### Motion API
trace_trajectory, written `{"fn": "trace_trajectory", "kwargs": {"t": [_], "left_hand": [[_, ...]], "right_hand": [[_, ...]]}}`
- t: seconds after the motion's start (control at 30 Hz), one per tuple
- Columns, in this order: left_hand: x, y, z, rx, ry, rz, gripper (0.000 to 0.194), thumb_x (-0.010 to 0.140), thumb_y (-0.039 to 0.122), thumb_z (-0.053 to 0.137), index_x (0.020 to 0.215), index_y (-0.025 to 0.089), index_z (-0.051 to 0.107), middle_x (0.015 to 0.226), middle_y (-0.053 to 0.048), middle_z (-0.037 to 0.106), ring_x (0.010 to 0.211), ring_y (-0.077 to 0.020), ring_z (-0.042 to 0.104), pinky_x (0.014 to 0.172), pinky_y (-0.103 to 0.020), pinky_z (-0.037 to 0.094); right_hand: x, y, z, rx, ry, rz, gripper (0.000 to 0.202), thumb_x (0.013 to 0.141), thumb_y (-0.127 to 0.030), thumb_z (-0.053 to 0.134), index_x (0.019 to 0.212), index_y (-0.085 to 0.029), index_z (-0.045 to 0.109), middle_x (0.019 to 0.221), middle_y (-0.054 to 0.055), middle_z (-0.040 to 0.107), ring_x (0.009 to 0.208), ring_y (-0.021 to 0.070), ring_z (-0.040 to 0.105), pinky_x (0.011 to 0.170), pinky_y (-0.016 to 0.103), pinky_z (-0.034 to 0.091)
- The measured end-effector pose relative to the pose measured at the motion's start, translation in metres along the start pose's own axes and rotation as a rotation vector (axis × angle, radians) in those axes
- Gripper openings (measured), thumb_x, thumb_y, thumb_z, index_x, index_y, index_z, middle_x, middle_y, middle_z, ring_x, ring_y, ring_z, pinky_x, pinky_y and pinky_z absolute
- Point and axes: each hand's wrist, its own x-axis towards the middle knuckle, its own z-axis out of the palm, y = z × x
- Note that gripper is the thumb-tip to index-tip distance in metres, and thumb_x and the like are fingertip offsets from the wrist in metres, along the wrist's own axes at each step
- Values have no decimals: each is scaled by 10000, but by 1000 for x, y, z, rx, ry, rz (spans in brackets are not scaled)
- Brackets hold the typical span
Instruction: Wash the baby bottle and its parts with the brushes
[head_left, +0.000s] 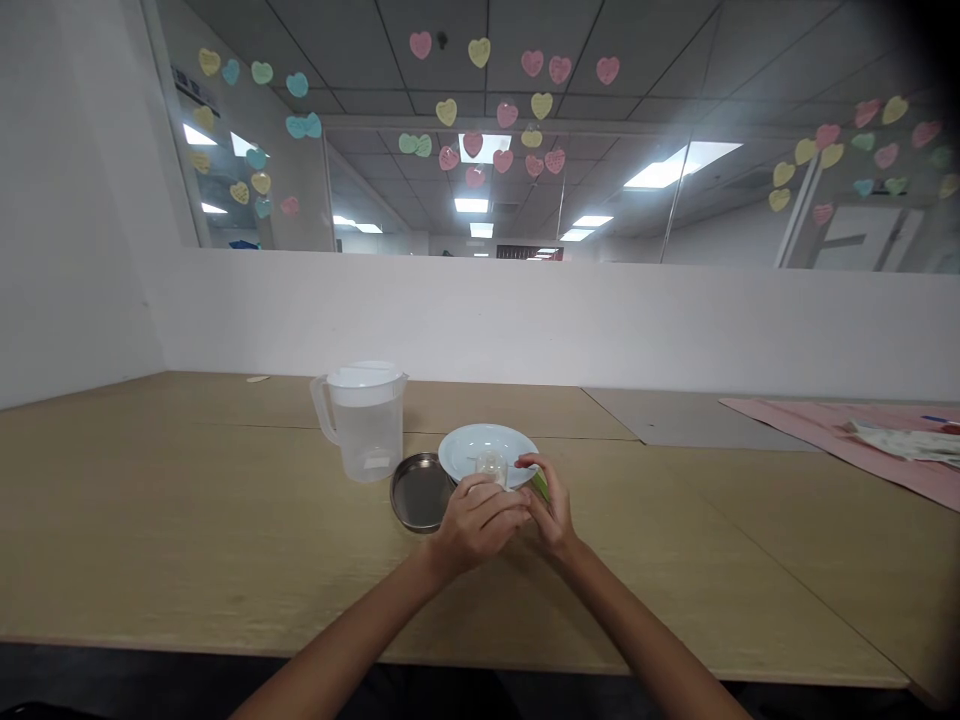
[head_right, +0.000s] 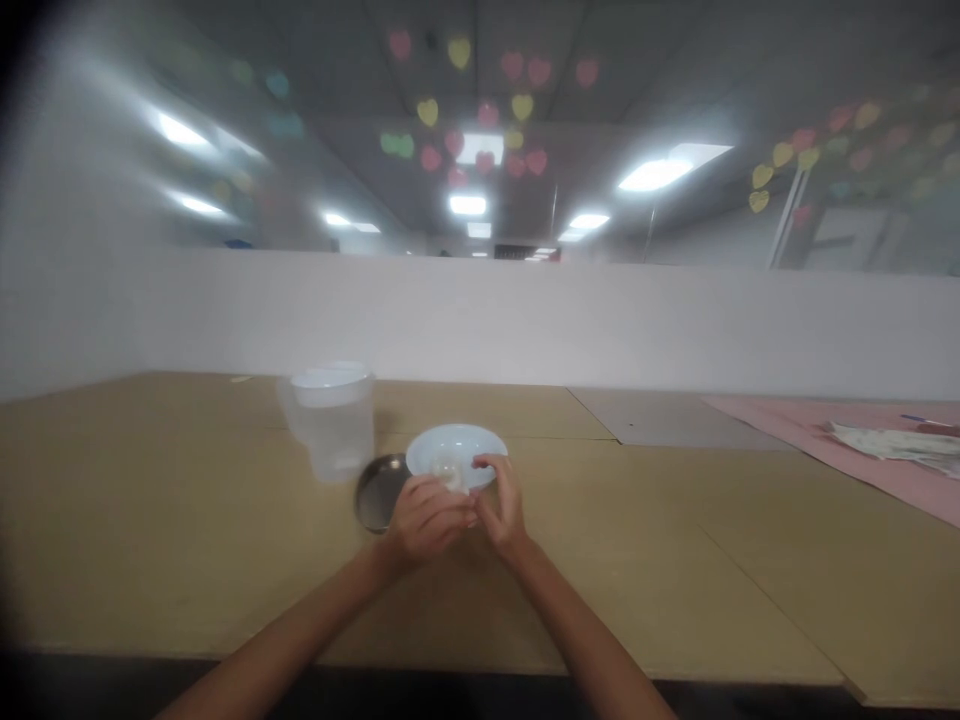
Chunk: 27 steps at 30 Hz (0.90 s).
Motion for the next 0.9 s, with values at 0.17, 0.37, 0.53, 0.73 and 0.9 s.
{"fn": "trace_trajectory", "kwargs": {"t": [0.17,0.37,0.53,0.73,0.9], "left_hand": [[3,2,-5,15,-6,109,112,762,112,532,688,197,533,879,81,672,810,-64,546,885,-273,348],[5,3,-7,59,-1,126,116,771,123,519,690,204,531,843,89,674,770,-59,550,888,-273,353],[-1,5,-1,70,-13,88,103,766,108,512,725,199,538,819,74,673,748,-63,541,889,-276,351],[-8,10,7,15,30,-67,123,745,74,503,744,194,530,770,62,665,719,-80,523,841,-291,348],[-12,20,11,-86,-43,-246,111,754,75,462,717,176,491,768,15,643,691,-115,494,679,-299,336]], "right_hand": [[-2,2,1,35,-13,26,304,797,-326,420,1063,-180,444,987,82,500,934,219,488,844,394,382],[-1,2,1,9,-5,9,295,796,-315,422,1057,-178,449,981,82,503,929,218,490,838,394,384],[0,-1,0,-69,-2,-41,276,807,-292,397,1054,-180,451,988,82,498,939,218,477,824,393,381],[-2,0,1,-188,10,-165,272,808,-209,365,1069,-188,438,993,84,497,946,220,461,821,419,365],[-3,3,4,-288,65,-324,328,771,-143,368,1091,-187,430,960,79,519,911,216,470,842,461,337]]}}
